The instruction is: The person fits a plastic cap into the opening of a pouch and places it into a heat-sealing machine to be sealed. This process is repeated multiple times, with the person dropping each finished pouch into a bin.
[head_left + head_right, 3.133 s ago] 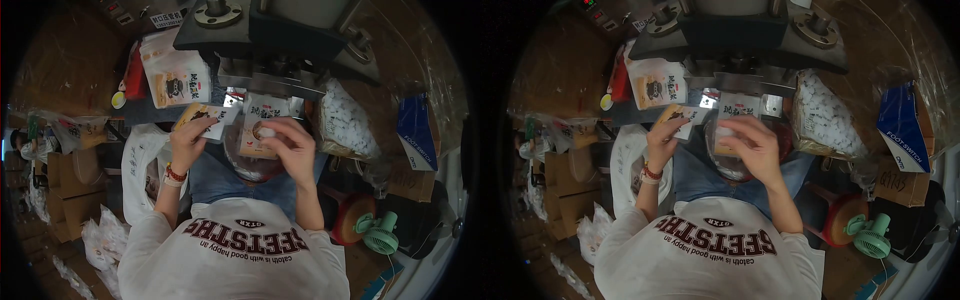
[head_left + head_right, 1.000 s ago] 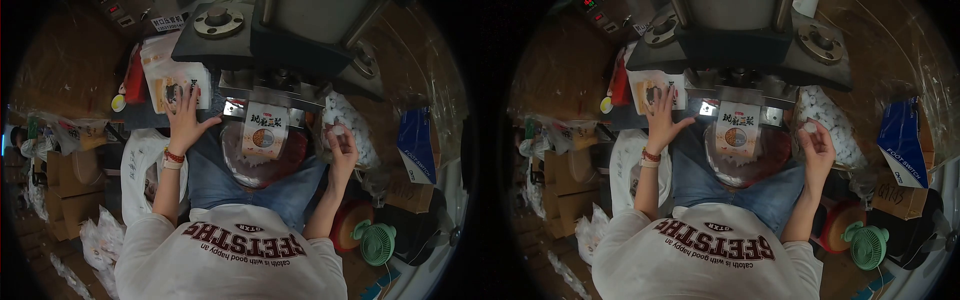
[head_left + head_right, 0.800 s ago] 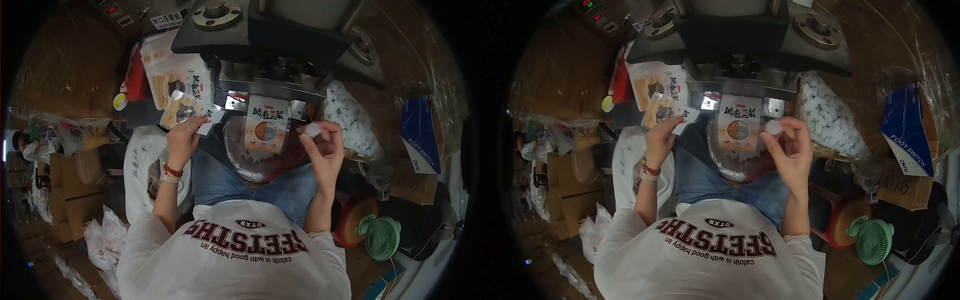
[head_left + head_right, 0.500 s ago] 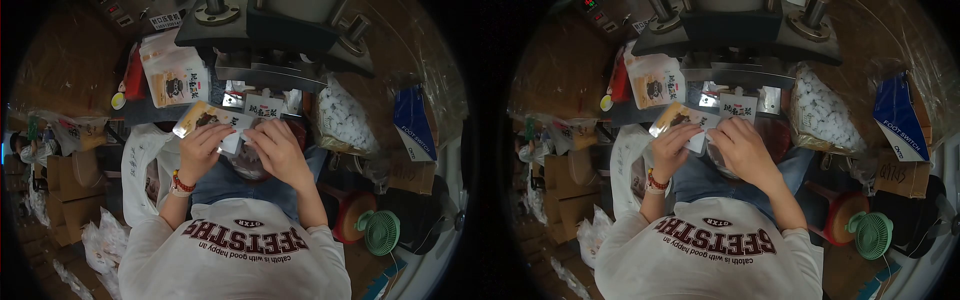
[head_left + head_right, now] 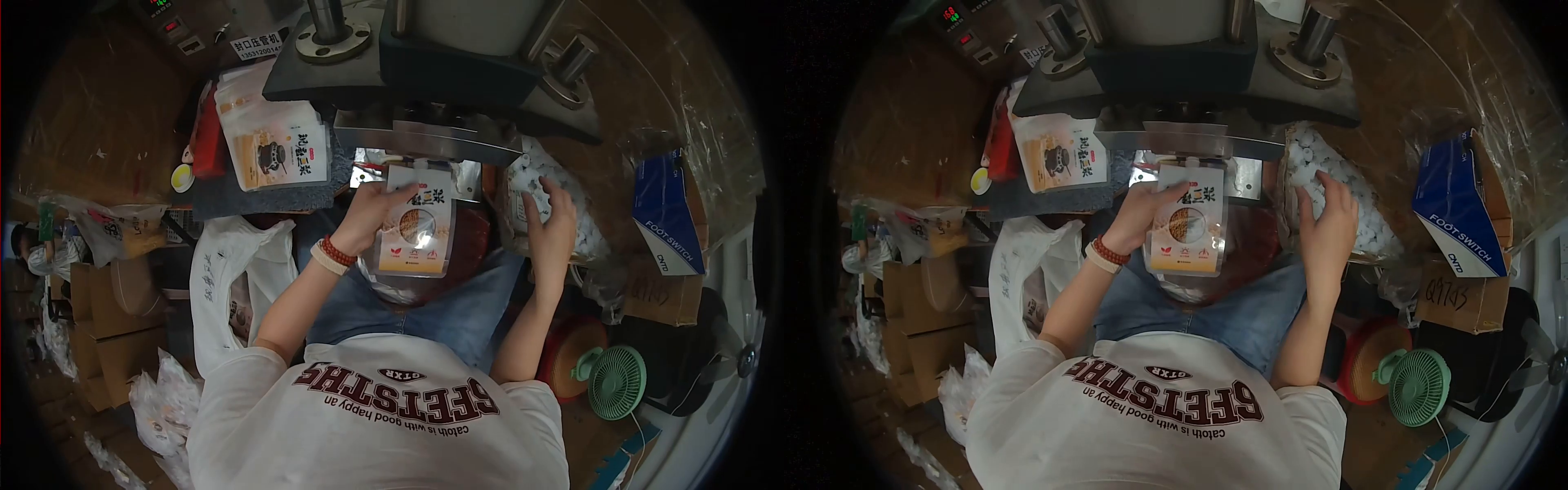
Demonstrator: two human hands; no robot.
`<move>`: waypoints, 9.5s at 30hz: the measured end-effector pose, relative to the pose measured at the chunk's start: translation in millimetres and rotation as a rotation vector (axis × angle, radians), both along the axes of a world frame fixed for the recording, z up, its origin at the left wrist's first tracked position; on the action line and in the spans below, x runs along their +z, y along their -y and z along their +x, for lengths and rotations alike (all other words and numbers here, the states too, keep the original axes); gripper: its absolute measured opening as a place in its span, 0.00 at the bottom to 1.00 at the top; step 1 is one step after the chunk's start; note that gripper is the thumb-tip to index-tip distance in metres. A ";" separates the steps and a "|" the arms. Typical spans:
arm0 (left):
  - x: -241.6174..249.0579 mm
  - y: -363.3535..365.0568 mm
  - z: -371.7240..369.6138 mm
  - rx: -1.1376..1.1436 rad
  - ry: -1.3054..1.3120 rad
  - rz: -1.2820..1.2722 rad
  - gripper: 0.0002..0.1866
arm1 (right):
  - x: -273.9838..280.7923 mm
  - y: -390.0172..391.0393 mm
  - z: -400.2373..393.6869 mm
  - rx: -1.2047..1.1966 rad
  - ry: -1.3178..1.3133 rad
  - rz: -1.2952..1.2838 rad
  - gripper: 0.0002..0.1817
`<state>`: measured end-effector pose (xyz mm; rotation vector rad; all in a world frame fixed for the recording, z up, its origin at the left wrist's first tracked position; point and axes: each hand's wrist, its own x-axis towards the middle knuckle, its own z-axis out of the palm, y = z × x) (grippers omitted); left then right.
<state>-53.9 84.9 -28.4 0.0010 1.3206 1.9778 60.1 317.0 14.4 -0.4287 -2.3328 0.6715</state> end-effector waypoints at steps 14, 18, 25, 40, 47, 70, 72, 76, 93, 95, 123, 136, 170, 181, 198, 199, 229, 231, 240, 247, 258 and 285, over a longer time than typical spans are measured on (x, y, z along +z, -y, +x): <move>-24.3 113.4 -25.5 0.052 -1.405 -1.510 0.43 | -19.4 8.4 1.4 0.017 -0.133 -0.237 0.13; -32.3 146.7 -3.1 -0.058 -1.571 -1.142 0.30 | 9.3 52.0 8.6 0.289 -0.196 -0.333 0.13; 12.4 98.2 31.6 0.236 -1.448 -0.726 0.24 | 23.5 107.2 -3.7 0.614 -0.185 0.088 0.14; -9.3 16.2 25.2 -0.063 -0.332 -0.149 0.14 | 18.9 47.0 13.0 0.213 -0.070 -0.131 0.21; -3.6 1.3 -3.8 -0.022 -0.023 0.004 0.17 | -40.1 -14.0 -6.0 -0.101 0.282 0.186 0.15; 21.7 93.0 40.1 0.227 -1.577 -0.660 0.22 | 0.4 113.0 -8.5 0.730 -0.071 -0.152 0.14; 37.3 92.5 45.1 0.150 -1.575 -0.605 0.22 | 6.2 108.8 -8.1 0.811 -0.061 -0.042 0.15; 33.8 80.7 51.6 -0.010 -1.383 -0.352 0.21 | 13.9 94.3 3.6 0.954 -0.016 -0.474 0.13; 18.8 38.8 50.3 -0.015 -1.098 -0.279 0.12 | 5.0 78.5 0.4 0.707 -0.032 -0.370 0.15; 3.1 31.0 51.5 -0.043 -0.981 -0.322 0.10 | -0.6 78.1 0.4 0.628 0.034 -0.362 0.17; -39.1 141.9 -1.3 0.080 -1.536 -1.158 0.31 | 10.8 53.4 6.4 0.330 -0.288 -0.727 0.13; 38.8 87.7 50.3 0.037 -1.514 -0.397 0.17 | 24.5 106.0 -1.6 1.004 -0.289 -0.394 0.14; -2.2 32.6 46.9 -0.014 -1.212 -0.335 0.12 | 6.0 80.3 -6.2 0.588 -0.011 -0.521 0.21; -9.8 1.6 -1.4 0.020 -0.045 0.035 0.12 | -36.8 -14.3 -11.7 -0.055 0.139 0.243 0.14; -36.0 135.9 1.7 0.058 -1.614 -1.251 0.31 | -26.1 -0.6 -7.3 -0.011 -0.039 -0.339 0.10; -38.0 137.9 0.1 0.133 -1.585 -1.163 0.27 | -23.4 8.0 -3.4 -0.001 -0.041 -0.339 0.10; -15.5 3.3 -1.5 0.020 -0.115 -0.029 0.14 | -5.4 5.1 3.9 -0.190 0.068 0.265 0.15; -18.3 -0.4 -10.4 0.016 -0.071 0.020 0.13 | -24.1 -6.9 -4.5 -0.212 0.304 0.324 0.15; -12.5 49.5 -31.3 0.279 -1.150 -0.992 0.28 | -32.5 -20.6 4.4 0.046 0.367 -0.161 0.14; -30.3 137.5 -11.6 -0.115 -1.607 -1.222 0.32 | -15.6 24.5 7.6 0.066 -0.141 -0.526 0.14; 6.0 88.1 52.9 0.294 -1.627 -0.742 0.25 | -4.3 112.5 -0.6 0.590 -0.115 0.138 0.17; -10.4 24.0 -11.8 -0.029 -0.308 -0.250 0.20 | -39.4 -17.7 -16.2 -0.064 0.344 0.206 0.14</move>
